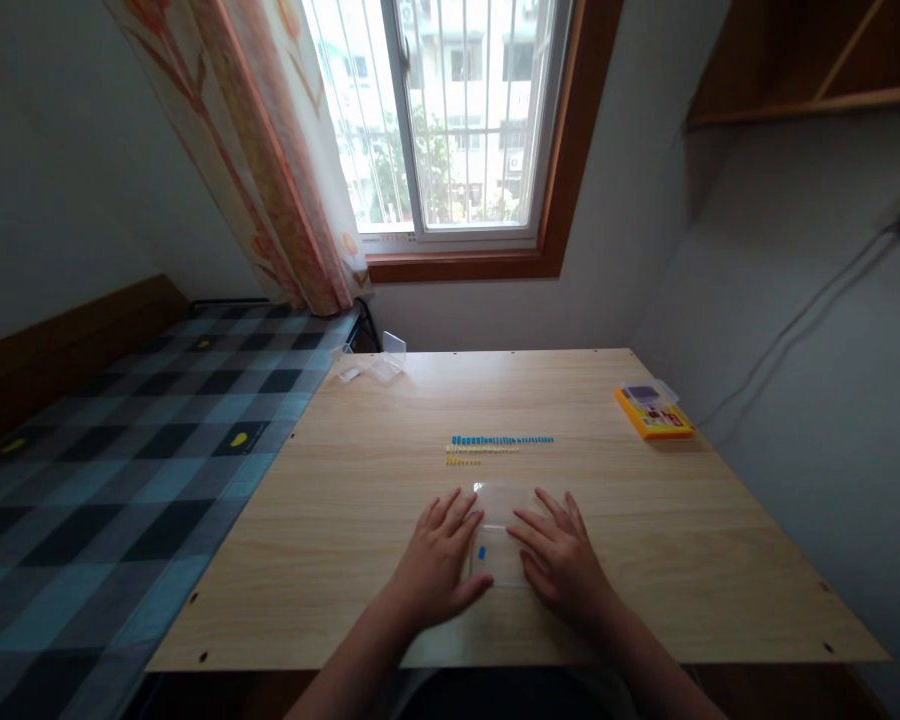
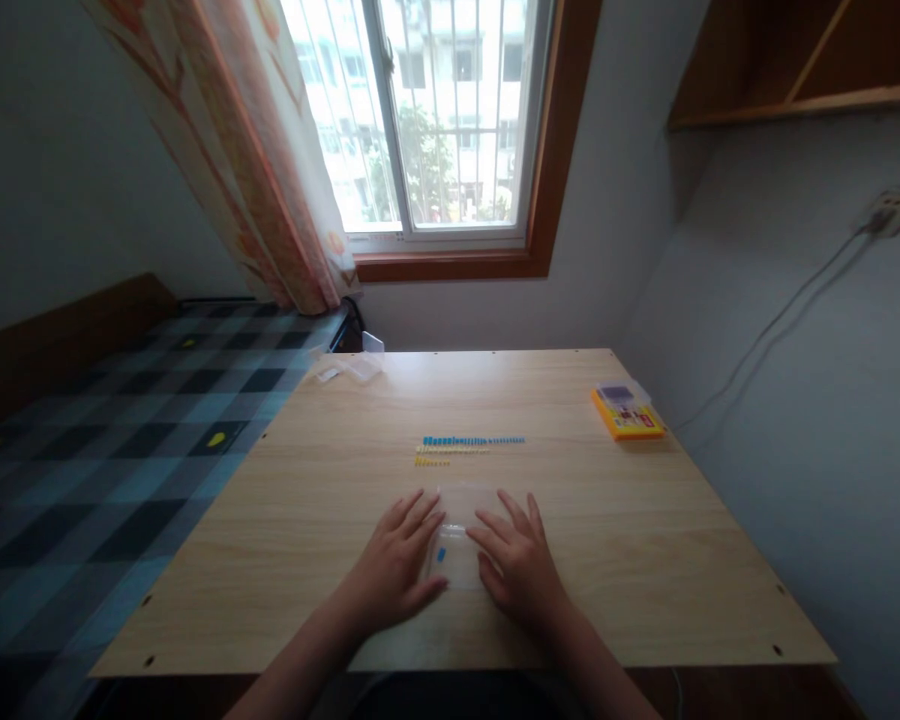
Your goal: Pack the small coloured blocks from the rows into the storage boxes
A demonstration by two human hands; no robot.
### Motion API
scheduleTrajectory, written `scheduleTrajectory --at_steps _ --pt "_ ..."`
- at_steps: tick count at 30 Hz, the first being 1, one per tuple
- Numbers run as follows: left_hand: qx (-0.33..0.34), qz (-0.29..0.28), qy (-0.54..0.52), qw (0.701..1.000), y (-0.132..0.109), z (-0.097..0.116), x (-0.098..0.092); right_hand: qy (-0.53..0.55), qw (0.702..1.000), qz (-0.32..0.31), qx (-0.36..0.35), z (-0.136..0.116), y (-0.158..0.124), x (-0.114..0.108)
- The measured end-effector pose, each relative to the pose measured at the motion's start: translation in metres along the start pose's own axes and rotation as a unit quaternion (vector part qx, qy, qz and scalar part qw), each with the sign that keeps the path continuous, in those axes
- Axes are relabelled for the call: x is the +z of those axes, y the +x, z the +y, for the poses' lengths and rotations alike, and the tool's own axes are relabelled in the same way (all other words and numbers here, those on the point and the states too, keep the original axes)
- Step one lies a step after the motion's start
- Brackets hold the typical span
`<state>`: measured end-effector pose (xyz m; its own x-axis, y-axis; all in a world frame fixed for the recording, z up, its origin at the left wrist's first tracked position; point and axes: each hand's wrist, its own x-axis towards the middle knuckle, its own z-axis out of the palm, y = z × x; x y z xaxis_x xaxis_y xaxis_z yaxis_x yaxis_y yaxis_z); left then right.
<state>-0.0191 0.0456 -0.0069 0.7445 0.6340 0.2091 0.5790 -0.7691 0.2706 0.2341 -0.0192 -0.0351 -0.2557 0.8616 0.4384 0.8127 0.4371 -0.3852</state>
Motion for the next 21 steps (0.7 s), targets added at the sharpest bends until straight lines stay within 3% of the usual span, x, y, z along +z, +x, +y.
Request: scheduleTrajectory --at_steps 7,16,21 --pt "0.013 -0.066 -0.048 0.997 0.012 -0.007 -0.017 0.037 0.999 -0.017 -0.034 0.005 0.005 -0.003" --pt "0.000 -0.081 -0.069 0.994 0.010 -0.003 -0.011 0.048 0.996 -0.008 -0.073 0.009 0.005 -0.002" --pt "0.007 -0.089 -0.074 0.993 0.012 -0.005 -0.009 0.024 0.995 -0.021 -0.098 -0.006 0.014 -0.014"
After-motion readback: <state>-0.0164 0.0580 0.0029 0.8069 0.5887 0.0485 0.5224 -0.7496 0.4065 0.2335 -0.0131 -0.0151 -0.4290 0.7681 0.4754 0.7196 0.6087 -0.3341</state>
